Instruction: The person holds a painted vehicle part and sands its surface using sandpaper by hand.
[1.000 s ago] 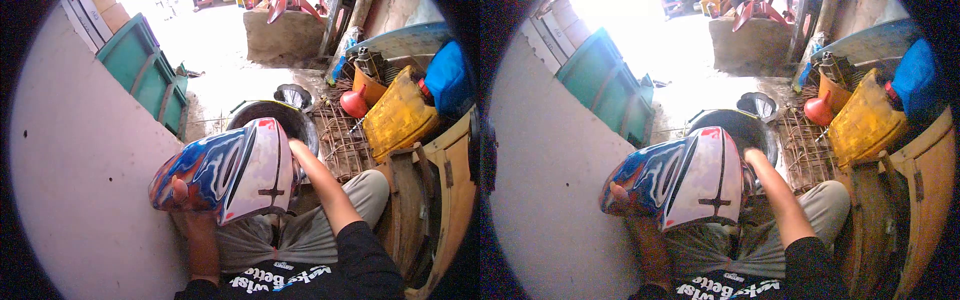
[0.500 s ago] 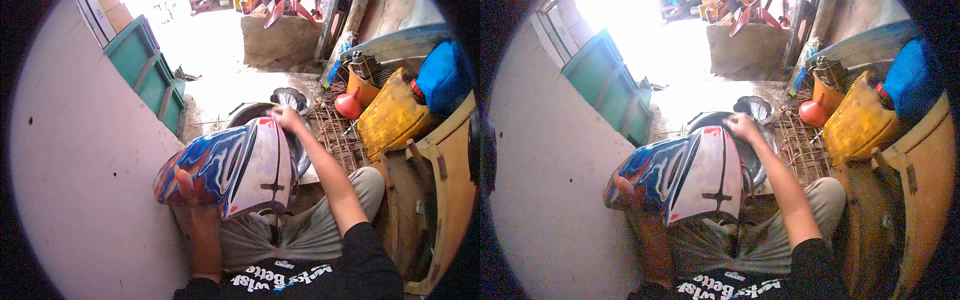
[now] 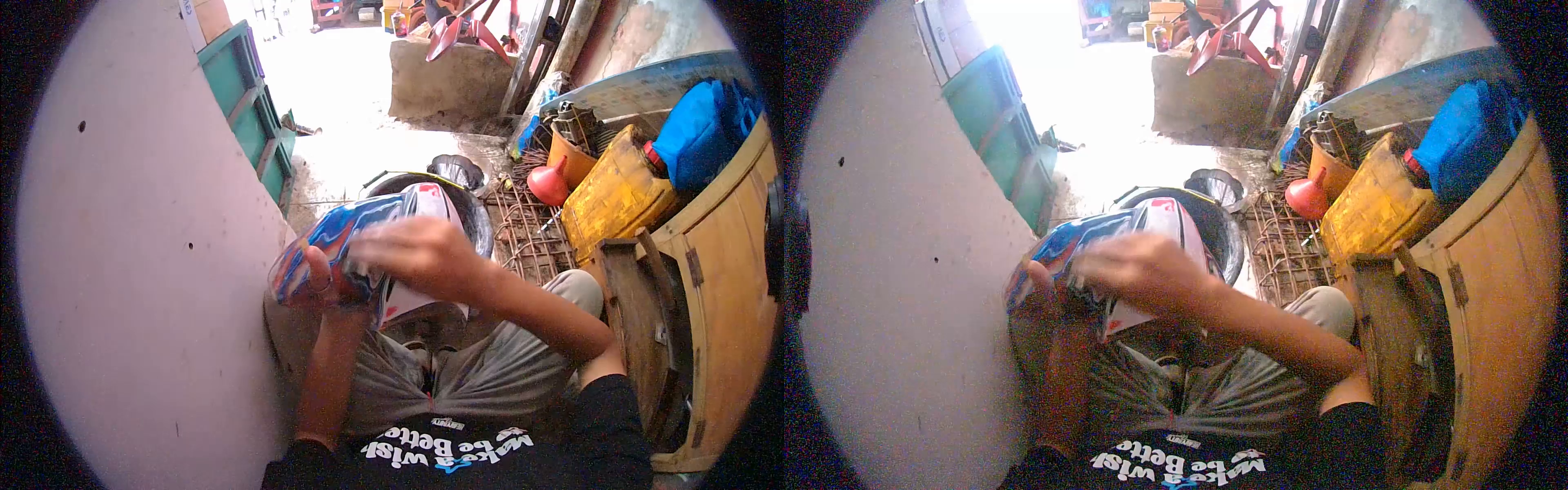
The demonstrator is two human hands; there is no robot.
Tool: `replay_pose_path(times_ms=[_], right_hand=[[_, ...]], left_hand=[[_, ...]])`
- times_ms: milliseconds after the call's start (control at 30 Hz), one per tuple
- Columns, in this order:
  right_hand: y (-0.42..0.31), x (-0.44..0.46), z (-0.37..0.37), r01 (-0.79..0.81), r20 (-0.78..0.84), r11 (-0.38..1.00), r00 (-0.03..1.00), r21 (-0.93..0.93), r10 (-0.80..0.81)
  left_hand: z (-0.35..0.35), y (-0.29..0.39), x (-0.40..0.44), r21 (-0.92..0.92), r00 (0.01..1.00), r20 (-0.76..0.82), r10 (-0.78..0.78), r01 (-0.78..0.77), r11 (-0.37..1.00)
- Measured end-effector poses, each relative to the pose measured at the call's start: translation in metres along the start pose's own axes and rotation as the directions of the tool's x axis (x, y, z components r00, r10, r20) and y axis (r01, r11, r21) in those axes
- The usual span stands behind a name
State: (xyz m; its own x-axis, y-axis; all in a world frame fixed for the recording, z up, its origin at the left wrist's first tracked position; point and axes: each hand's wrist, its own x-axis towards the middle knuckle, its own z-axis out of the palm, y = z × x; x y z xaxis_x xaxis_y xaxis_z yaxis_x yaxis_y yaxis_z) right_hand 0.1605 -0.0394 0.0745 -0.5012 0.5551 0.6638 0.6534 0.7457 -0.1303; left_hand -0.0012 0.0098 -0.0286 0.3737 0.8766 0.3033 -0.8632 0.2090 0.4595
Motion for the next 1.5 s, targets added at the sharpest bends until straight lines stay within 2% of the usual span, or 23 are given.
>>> replay_pose_path(times_ms=[67,100,133,233,333,367,400,500,567,633,733,800,867,933,1000,1067,1100,1200,1267,1333,1400,1467,1500], right_hand=[[0.023,-0.001,-0.007,-0.293,0.033,0.954,0.955,-0.068,0.295],[0.028,-0.002,-0.006,-0.310,-0.022,0.945,0.951,-0.104,0.309],[0.021,-0.003,-0.003,-0.228,-0.037,0.972,0.974,-0.063,0.226],[-0.016,0.002,0.003,0.033,-0.082,0.999,0.996,0.029,-0.030],[0.022,0.006,0.000,-0.237,0.000,0.968,0.971,-0.079,0.238],[0.031,0.008,-0.003,-0.247,-0.056,0.966,0.968,-0.079,0.243],[0.026,0.006,-0.002,-0.192,-0.075,0.980,0.979,-0.048,0.188],[-0.007,-0.003,-0.003,0.010,-0.088,0.999,0.996,0.049,-0.006],[0.015,-0.019,0.005,-0.130,-0.085,0.991,0.988,-0.036,0.126],[0.046,-0.024,0.002,-0.318,-0.092,0.941,0.947,-0.120,0.308],[0.021,-0.032,-0.004,-0.163,-0.017,0.972,0.987,-0.167,0.163],[0.009,-0.030,0.003,0.156,-0.017,0.987,0.988,0.050,-0.155],[0.023,-0.032,-0.001,0.125,-0.014,0.990,0.992,0.069,-0.124],[0.052,-0.036,-0.006,-0.093,0.012,0.977,0.995,-0.190,0.097],[0.049,-0.039,-0.009,-0.108,0.024,0.962,0.993,-0.252,0.118],[0.017,-0.042,0.010,0.069,-0.025,0.995,0.997,-0.073,-0.071],[0.021,-0.042,0.011,0.084,-0.022,0.994,0.996,-0.075,-0.085],[0.043,-0.040,0.006,0.107,-0.026,0.991,0.994,-0.076,-0.110],[0.066,-0.038,-0.003,-0.211,-0.081,0.949,0.977,-0.233,0.197],[0.047,-0.040,-0.008,-0.077,0.002,0.985,0.997,-0.157,0.079],[0.014,-0.038,0.009,0.183,-0.055,0.981,0.981,-0.064,-0.187],[0.024,-0.035,0.005,0.260,-0.051,0.964,0.963,-0.055,-0.263],[0.041,-0.036,0.001,0.098,-0.054,0.993,0.993,-0.072,-0.102]], left_hand=[[0.017,-0.002,-0.002,0.032,1.000,-0.011,-0.024,0.024,0.999],[0.032,0.002,-0.008,0.067,0.997,-0.061,-0.042,0.046,0.997],[0.041,0.003,-0.010,0.103,0.992,-0.110,-0.058,0.069,0.992],[0.014,-0.006,-0.003,0.083,0.998,-0.064,-0.011,0.016,0.996],[0.022,-0.007,-0.011,0.065,0.998,-0.050,-0.049,0.053,0.997],[0.033,-0.001,-0.014,0.135,0.998,-0.033,-0.057,0.061,0.989],[0.038,0.003,-0.012,0.208,0.998,-0.010,-0.065,0.065,0.976],[0.021,-0.006,-0.004,0.140,0.999,-0.039,0.000,0.006,0.990],[0.032,0.003,-0.013,0.340,0.995,-0.099,0.000,0.034,0.940],[0.042,0.009,-0.008,0.337,0.990,-0.143,-0.012,0.060,0.940],[0.041,0.009,-0.001,0.329,0.992,-0.122,-0.024,0.063,0.942],[0.035,0.011,-0.001,0.321,0.993,-0.115,-0.033,0.069,0.944],[0.029,0.014,-0.001,0.305,0.991,-0.124,-0.046,0.082,0.949],[0.054,0.015,0.000,0.298,0.986,-0.156,-0.058,0.103,0.949],[0.049,0.019,0.002,0.369,0.992,-0.125,-0.030,0.075,0.926],[0.028,0.011,0.010,0.315,0.999,-0.045,-0.021,0.034,0.948],[0.028,0.010,0.012,0.300,0.999,-0.037,-0.016,0.026,0.954],[0.041,0.014,0.003,0.336,0.982,-0.189,-0.024,0.087,0.938],[0.051,0.014,-0.001,0.332,0.977,-0.211,-0.037,0.107,0.937],[0.037,0.009,0.002,0.328,0.986,-0.165,-0.013,0.067,0.942],[0.031,0.010,0.011,0.341,0.997,-0.073,0.010,0.015,0.940],[0.029,0.011,0.006,0.328,0.992,-0.125,-0.010,0.050,0.943],[0.028,0.012,0.004,0.296,0.989,-0.140,-0.041,0.081,0.952]])
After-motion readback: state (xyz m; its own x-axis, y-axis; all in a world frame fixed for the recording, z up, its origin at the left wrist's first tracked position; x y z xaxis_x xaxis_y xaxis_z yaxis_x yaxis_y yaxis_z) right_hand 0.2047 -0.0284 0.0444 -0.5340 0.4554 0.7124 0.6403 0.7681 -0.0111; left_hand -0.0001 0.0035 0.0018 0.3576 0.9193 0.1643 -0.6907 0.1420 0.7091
